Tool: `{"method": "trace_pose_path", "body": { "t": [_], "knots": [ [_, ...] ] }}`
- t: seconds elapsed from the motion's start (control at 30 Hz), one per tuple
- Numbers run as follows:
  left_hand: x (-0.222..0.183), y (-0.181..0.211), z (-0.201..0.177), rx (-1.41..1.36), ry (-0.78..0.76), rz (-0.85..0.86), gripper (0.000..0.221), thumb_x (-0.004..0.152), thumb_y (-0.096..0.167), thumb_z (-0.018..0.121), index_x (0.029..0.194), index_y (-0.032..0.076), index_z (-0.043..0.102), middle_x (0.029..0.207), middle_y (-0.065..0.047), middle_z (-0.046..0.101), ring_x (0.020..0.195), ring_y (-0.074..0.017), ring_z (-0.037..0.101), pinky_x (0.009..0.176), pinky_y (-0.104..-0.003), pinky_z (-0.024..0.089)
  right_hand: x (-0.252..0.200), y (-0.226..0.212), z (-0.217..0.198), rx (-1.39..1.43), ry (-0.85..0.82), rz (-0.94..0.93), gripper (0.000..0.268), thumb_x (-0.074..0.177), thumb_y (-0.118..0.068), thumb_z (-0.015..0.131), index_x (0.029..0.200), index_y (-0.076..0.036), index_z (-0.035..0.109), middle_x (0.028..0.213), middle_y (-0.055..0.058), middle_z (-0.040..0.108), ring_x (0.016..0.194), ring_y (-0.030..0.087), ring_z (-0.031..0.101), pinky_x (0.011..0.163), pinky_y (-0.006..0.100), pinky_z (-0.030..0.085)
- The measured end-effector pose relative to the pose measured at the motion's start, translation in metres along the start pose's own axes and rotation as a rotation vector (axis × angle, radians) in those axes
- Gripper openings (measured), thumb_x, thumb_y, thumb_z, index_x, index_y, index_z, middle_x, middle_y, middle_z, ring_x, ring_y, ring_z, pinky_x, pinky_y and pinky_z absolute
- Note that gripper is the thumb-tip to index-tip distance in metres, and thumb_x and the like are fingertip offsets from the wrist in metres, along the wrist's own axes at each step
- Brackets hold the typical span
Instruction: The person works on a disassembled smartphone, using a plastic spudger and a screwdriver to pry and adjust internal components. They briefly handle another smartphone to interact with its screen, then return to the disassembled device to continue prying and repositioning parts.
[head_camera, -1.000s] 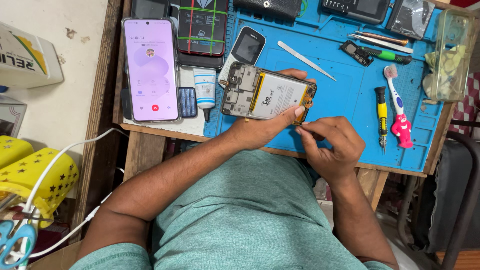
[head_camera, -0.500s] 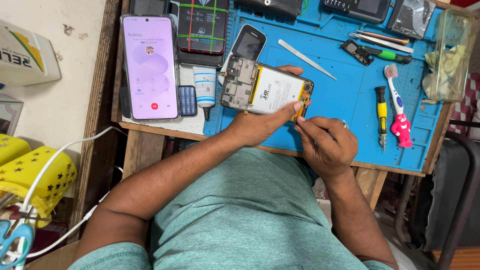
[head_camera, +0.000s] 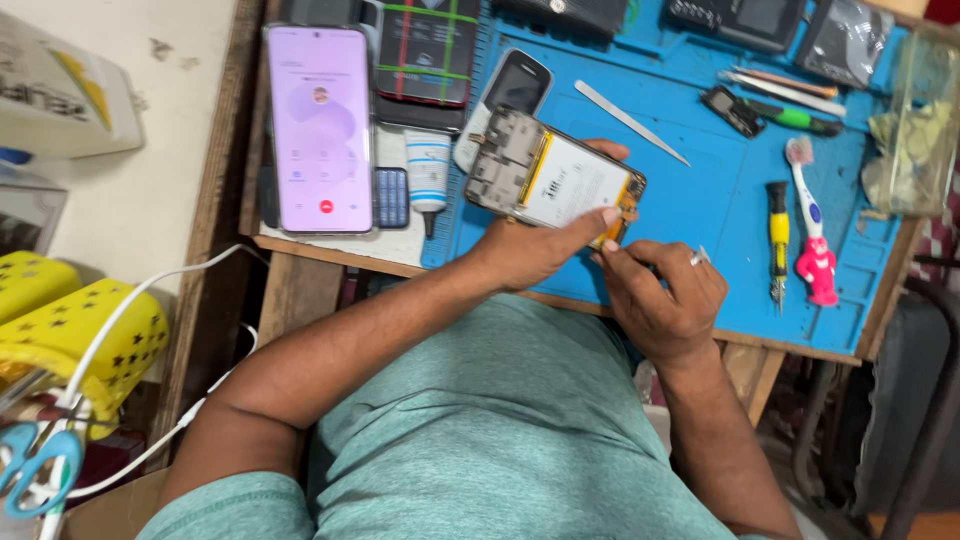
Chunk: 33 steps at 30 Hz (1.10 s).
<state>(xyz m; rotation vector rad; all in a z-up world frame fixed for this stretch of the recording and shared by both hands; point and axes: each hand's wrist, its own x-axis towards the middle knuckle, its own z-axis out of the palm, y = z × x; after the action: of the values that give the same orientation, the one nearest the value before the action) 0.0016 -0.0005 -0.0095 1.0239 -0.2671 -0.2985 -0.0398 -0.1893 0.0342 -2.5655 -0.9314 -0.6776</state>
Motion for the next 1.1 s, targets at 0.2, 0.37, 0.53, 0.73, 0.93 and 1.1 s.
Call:
{"method": "trace_pose_path", "body": {
  "t": [0.2, 0.37, 0.53, 0.73, 0.93, 1.1],
  "knots": [
    [0.0, 0.0, -0.001, 0.048, 0.011, -0.011, 0.048, 0.103, 0.003, 0.062, 0.148, 0.009, 0.048, 0.123, -0.011, 0.067, 0.111, -0.0158, 0.072, 0.089, -0.032, 0.066, 0.007, -0.003, 0.002, -0.014, 0.002, -0.04, 0.022, 0.086, -0.007, 0.094, 0.094, -0.007, 0.074, 0.087, 0.004, 0.066, 0.065, 0.017, 0.058, 0.056, 0.034, 0.044],
    [0.0, -0.001, -0.002, 0.014, -0.044, -0.031, 0.051, 0.101, 0.003, 0.063, 0.15, 0.009, 0.049, 0.125, -0.011, 0.067, 0.113, -0.0164, 0.071, 0.093, -0.034, 0.066, -0.001, -0.001, 0.003, 0.083, 0.015, 0.003, 0.023, 0.086, -0.015, 0.093, 0.097, -0.006, 0.075, 0.088, 0.005, 0.068, 0.068, 0.02, 0.062, 0.06, 0.033, 0.046],
    [-0.007, 0.004, -0.006, 0.081, -0.238, -0.031, 0.064, 0.096, 0.013, 0.073, 0.154, 0.012, 0.044, 0.127, -0.008, 0.069, 0.118, -0.0175, 0.07, 0.101, -0.035, 0.064, -0.012, 0.003, -0.006, 0.249, 0.224, 0.216, 0.028, 0.091, -0.028, 0.077, 0.106, -0.005, 0.075, 0.096, 0.004, 0.07, 0.075, 0.017, 0.063, 0.069, 0.028, 0.048],
    [0.0, 0.011, -0.011, 0.399, -0.428, -0.143, 0.065, 0.078, 0.027, 0.091, 0.134, 0.007, 0.064, 0.125, -0.01, 0.075, 0.114, -0.0213, 0.073, 0.099, -0.036, 0.061, -0.025, 0.019, 0.0, 0.867, 0.16, 0.61, 0.029, 0.103, -0.015, 0.081, 0.121, 0.004, 0.069, 0.11, 0.007, 0.065, 0.088, 0.008, 0.062, 0.079, 0.02, 0.051],
    [0.003, 0.014, -0.006, 0.356, -0.329, -0.15, 0.065, 0.076, 0.036, 0.092, 0.127, 0.005, 0.068, 0.116, -0.009, 0.078, 0.109, -0.0207, 0.076, 0.096, -0.036, 0.062, -0.034, 0.028, 0.001, 1.149, 0.058, 0.834, 0.033, 0.095, -0.001, 0.081, 0.124, 0.005, 0.066, 0.098, 0.01, 0.069, 0.082, 0.008, 0.063, 0.079, 0.022, 0.052],
    [0.01, 0.005, -0.002, -0.153, -0.158, -0.162, 0.047, 0.099, 0.035, 0.074, 0.133, 0.007, 0.056, 0.114, -0.008, 0.076, 0.11, -0.0157, 0.073, 0.097, -0.034, 0.062, -0.032, 0.03, 0.003, 1.408, 0.254, 0.872, 0.028, 0.099, 0.001, 0.076, 0.121, 0.002, 0.06, 0.114, 0.014, 0.072, 0.102, 0.015, 0.071, 0.095, 0.027, 0.057]
  ]
}}
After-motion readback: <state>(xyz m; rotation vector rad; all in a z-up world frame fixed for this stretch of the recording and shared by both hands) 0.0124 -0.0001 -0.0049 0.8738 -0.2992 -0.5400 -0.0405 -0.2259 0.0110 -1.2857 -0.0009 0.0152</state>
